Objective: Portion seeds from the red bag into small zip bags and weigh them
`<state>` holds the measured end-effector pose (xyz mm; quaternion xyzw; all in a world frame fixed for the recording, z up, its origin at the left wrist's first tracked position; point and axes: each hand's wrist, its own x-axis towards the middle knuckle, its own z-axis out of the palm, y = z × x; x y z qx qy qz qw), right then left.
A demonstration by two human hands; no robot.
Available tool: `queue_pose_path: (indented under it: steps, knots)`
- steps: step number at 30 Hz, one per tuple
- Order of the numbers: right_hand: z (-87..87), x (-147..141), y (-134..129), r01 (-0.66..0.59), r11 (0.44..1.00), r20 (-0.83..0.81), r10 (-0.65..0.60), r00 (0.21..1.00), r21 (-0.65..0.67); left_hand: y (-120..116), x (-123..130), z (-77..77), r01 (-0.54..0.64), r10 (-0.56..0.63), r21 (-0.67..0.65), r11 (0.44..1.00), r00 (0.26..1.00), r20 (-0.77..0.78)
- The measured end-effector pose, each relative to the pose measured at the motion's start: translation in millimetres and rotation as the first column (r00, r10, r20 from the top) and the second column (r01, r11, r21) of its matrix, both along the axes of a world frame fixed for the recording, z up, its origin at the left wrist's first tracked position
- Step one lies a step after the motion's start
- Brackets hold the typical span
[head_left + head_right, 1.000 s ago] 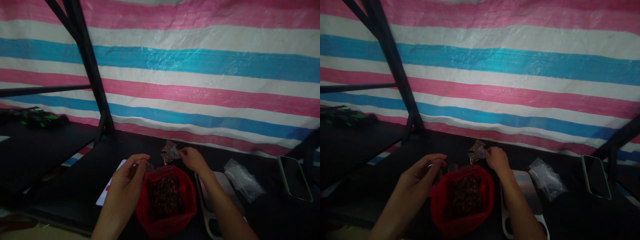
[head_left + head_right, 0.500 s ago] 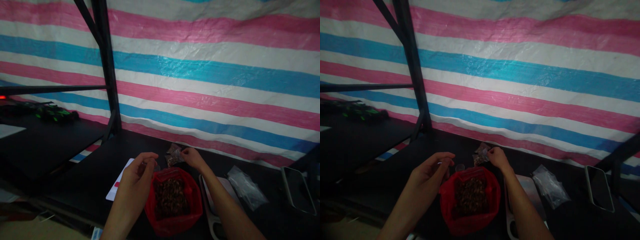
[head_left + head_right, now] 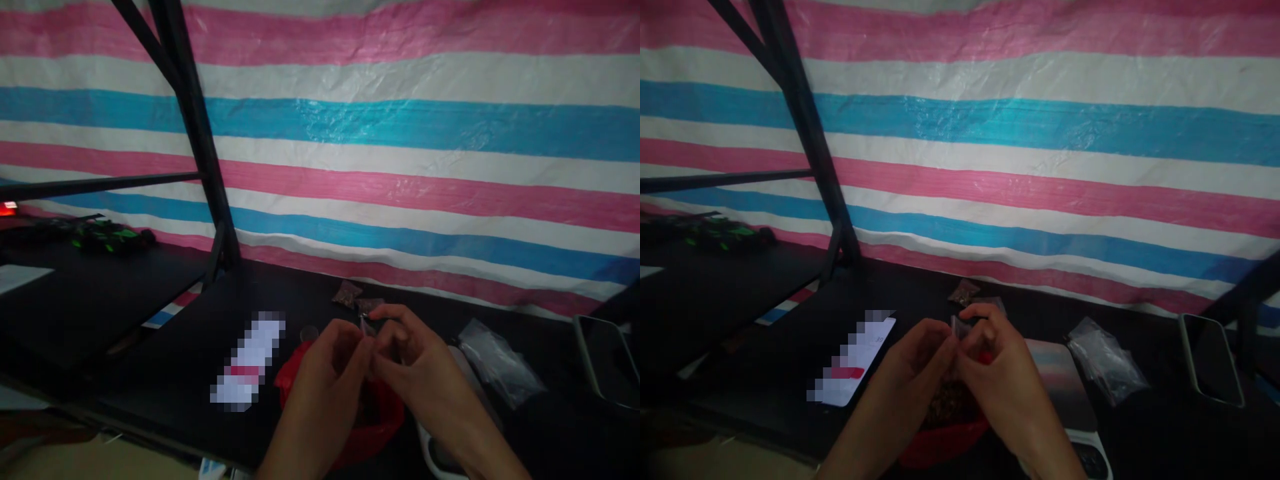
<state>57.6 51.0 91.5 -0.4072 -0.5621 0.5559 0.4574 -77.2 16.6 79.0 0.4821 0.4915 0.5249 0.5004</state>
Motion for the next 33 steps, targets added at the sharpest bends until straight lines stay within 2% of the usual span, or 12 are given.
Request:
queue_pose_path:
  steps: [5, 10, 12, 15, 20, 23, 28, 33]
  knots:
    - [-10.1, 6, -8, 0.002, 1.0, 0.033, -0.001, 0.999, -0.019, 1, -5, -3.1, 0.139, -0.131, -0.086, 0.987, 0.987, 0.092]
    - [-21.0, 16, -10, -0.11, 0.988, -0.04, 0.106, 0.994, -0.107, 2, -14, -12.1, 0.232, -0.21, -0.106, 0.967, 0.961, 0.182]
    - [-22.0, 19, -9, -0.135, 0.986, -0.07, 0.128, 0.989, -0.1, 3, -15, -12.6, 0.211, -0.192, -0.107, 0.972, 0.967, 0.167]
    - [-21.7, 21, -8, -0.107, 0.992, -0.042, 0.105, 0.994, -0.069, 4, -15, -11.3, 0.153, -0.144, -0.129, 0.98, 0.986, 0.08]
    - [-24.9, 22, -5, 0.028, 1.0, 0.044, -0.029, 0.999, 0.007, 4, -8, -9.9, 0.134, -0.139, -0.088, 0.987, 0.989, -0.049]
    - [-25.2, 17, -7, 0.122, 0.99, 0.101, -0.129, 0.986, 0.073, 4, -1, -9.4, 0.066, -0.074, -0.089, 0.994, 0.994, -0.085]
    - [-19.6, 3, -16, 0.187, 0.957, 0.265, -0.243, 0.933, 0.221, 5, 5, -8.8, -0.033, 0.018, -0.06, 0.998, 0.973, -0.23]
    - [-24.1, -6, -24, 0.177, 0.92, 0.404, -0.319, 0.857, 0.351, 4, 0, -5.3, -0.051, 0.029, -0.071, 0.996, 0.959, -0.283]
